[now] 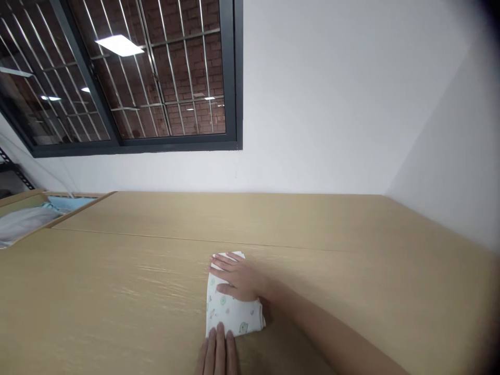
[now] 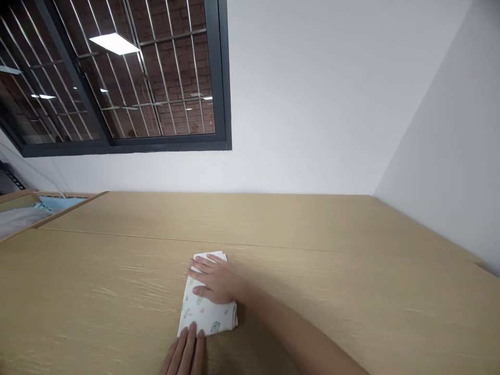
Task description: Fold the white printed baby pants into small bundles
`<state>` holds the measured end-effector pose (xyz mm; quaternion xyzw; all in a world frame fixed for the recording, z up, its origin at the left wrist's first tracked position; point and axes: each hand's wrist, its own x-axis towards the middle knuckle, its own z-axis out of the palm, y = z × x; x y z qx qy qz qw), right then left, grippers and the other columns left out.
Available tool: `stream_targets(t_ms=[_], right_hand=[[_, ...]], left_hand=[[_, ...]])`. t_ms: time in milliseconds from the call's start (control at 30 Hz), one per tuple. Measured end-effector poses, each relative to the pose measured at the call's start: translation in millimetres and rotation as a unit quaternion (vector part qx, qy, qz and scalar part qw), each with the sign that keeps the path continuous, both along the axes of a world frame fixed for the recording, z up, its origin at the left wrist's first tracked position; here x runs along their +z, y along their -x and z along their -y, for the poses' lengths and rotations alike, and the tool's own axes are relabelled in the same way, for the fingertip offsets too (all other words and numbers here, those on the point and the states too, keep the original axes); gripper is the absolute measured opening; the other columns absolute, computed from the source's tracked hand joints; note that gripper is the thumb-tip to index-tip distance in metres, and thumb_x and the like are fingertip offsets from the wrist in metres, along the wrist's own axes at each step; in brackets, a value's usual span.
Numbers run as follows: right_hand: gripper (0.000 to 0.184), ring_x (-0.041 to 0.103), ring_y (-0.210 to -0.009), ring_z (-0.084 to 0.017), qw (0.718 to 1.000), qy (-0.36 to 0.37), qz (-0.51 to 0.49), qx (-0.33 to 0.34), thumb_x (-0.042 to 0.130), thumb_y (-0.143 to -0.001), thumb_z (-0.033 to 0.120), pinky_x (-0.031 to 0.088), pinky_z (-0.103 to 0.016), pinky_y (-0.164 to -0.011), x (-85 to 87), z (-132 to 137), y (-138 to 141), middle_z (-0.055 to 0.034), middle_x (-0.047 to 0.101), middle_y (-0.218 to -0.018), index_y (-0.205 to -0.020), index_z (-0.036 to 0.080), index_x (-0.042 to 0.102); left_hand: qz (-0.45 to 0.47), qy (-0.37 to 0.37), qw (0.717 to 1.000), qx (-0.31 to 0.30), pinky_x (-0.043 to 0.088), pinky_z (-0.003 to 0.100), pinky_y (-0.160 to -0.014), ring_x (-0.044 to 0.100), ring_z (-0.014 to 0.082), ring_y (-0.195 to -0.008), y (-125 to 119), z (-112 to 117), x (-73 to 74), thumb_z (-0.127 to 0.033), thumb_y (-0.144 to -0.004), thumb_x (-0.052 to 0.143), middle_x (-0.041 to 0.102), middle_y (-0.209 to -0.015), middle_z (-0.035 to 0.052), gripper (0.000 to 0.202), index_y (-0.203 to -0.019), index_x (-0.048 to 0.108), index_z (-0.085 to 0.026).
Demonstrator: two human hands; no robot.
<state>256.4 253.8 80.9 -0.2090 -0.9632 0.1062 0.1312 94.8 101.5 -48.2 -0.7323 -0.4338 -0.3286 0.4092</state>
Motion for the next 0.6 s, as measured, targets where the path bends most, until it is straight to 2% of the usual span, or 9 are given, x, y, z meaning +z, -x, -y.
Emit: stream_targets(t_ms=[100, 200, 267, 333, 400, 467, 533, 600], right_hand=[[0.060, 0.019, -0.155, -0.025, 1.000, -0.005, 0.009, -0.019, 0.033, -0.106, 0.053, 0.013, -0.050, -0.126, -1.3, -18.5, -2.0, -0.0083, 0.022, -0.166, -0.159, 0.023, 0.032], [0.060, 0.014, -0.156, -0.025, 0.999, -0.009, 0.014, -0.045, 0.030, -0.107, 0.051, 0.012, -0.050, -0.126, -2.2, -32.8, -5.5, -0.0080, 0.019, -0.167, -0.160, 0.022, 0.029], [0.060, 0.013, -0.156, -0.024, 0.997, -0.006, 0.016, -0.073, 0.026, -0.108, 0.048, 0.012, -0.047, -0.127, -1.5, -38.6, -8.6, -0.0079, 0.019, -0.168, -0.161, 0.021, 0.027], [0.060, 0.014, -0.156, -0.023, 0.994, -0.001, 0.011, -0.108, 0.025, -0.108, 0.046, 0.013, -0.046, -0.127, 1.4, -39.3, -12.7, -0.0096, 0.019, -0.168, -0.161, 0.018, 0.026], [0.060, 0.015, -0.156, -0.024, 0.990, -0.004, -0.011, -0.142, 0.025, -0.108, 0.044, 0.015, -0.046, -0.126, 7.0, -33.0, -18.4, -0.0129, 0.020, -0.168, -0.160, 0.014, 0.027], [0.057, 0.021, -0.153, -0.026, 0.985, -0.014, -0.045, -0.166, 0.028, -0.107, 0.041, 0.021, -0.047, -0.124, 14.7, -19.1, -25.6, -0.0155, 0.025, -0.166, -0.156, 0.013, 0.034], [0.049, 0.036, -0.144, -0.028, 0.983, -0.019, -0.077, -0.169, 0.035, -0.105, 0.037, 0.030, -0.047, -0.118, 22.6, 1.1, -33.7, -0.0160, 0.042, -0.157, -0.148, 0.016, 0.047], [0.039, 0.051, -0.128, -0.028, 0.986, -0.006, -0.086, -0.146, 0.042, -0.102, 0.034, 0.039, -0.046, -0.110, 28.4, 24.2, -42.1, -0.0140, 0.059, -0.138, -0.134, 0.019, 0.059]], left_hand=[[-0.038, -0.037, 0.998, 0.032, 0.058, 0.038, -0.074, 0.076, 0.0274, -0.085, -3.7, -0.1, 2.0, -0.032, -0.100, 0.036, 0.079, -0.095, 0.0159, 0.040, -0.108, 0.070, -0.013], [-0.040, -0.043, 0.997, 0.045, 0.058, 0.038, -0.075, 0.075, 0.0264, -0.086, -4.2, -0.1, 1.2, -0.024, -0.097, 0.038, 0.079, -0.095, 0.0138, 0.034, -0.105, 0.070, -0.014], [-0.036, -0.023, 0.999, 0.027, 0.058, 0.037, -0.075, 0.075, 0.0264, -0.087, -2.1, 0.5, 3.3, -0.029, -0.098, 0.041, 0.079, -0.097, 0.0140, 0.034, -0.109, 0.070, -0.014], [-0.017, 0.007, 1.000, -0.006, 0.058, 0.035, -0.075, 0.075, 0.0256, -0.088, 2.1, 0.7, 11.6, -0.036, -0.098, 0.046, 0.079, -0.098, 0.0132, 0.034, -0.113, 0.070, -0.016], [0.007, 0.028, 0.999, -0.041, 0.059, 0.032, -0.074, 0.075, 0.0228, -0.086, 8.9, -0.4, 28.5, -0.031, -0.097, 0.049, 0.079, -0.097, 0.0104, 0.028, -0.111, 0.070, -0.018], [0.014, 0.058, 0.995, -0.086, 0.059, 0.029, -0.070, 0.075, 0.0188, -0.080, 18.4, -2.8, 53.1, -0.020, -0.097, 0.043, 0.080, -0.095, 0.0064, 0.028, -0.104, 0.070, -0.020], [0.004, 0.132, 0.983, -0.131, 0.060, 0.027, -0.068, 0.074, 0.0162, -0.076, 29.5, -5.4, 80.2, -0.011, -0.094, 0.039, 0.080, -0.094, 0.0029, 0.033, -0.101, 0.069, -0.022], [-0.007, 0.220, 0.965, -0.141, 0.062, 0.029, -0.071, 0.074, 0.0176, -0.080, 39.6, -7.6, 102.4, -0.009, -0.092, 0.041, 0.079, -0.098, 0.0025, 0.032, -0.100, 0.069, -0.023]])
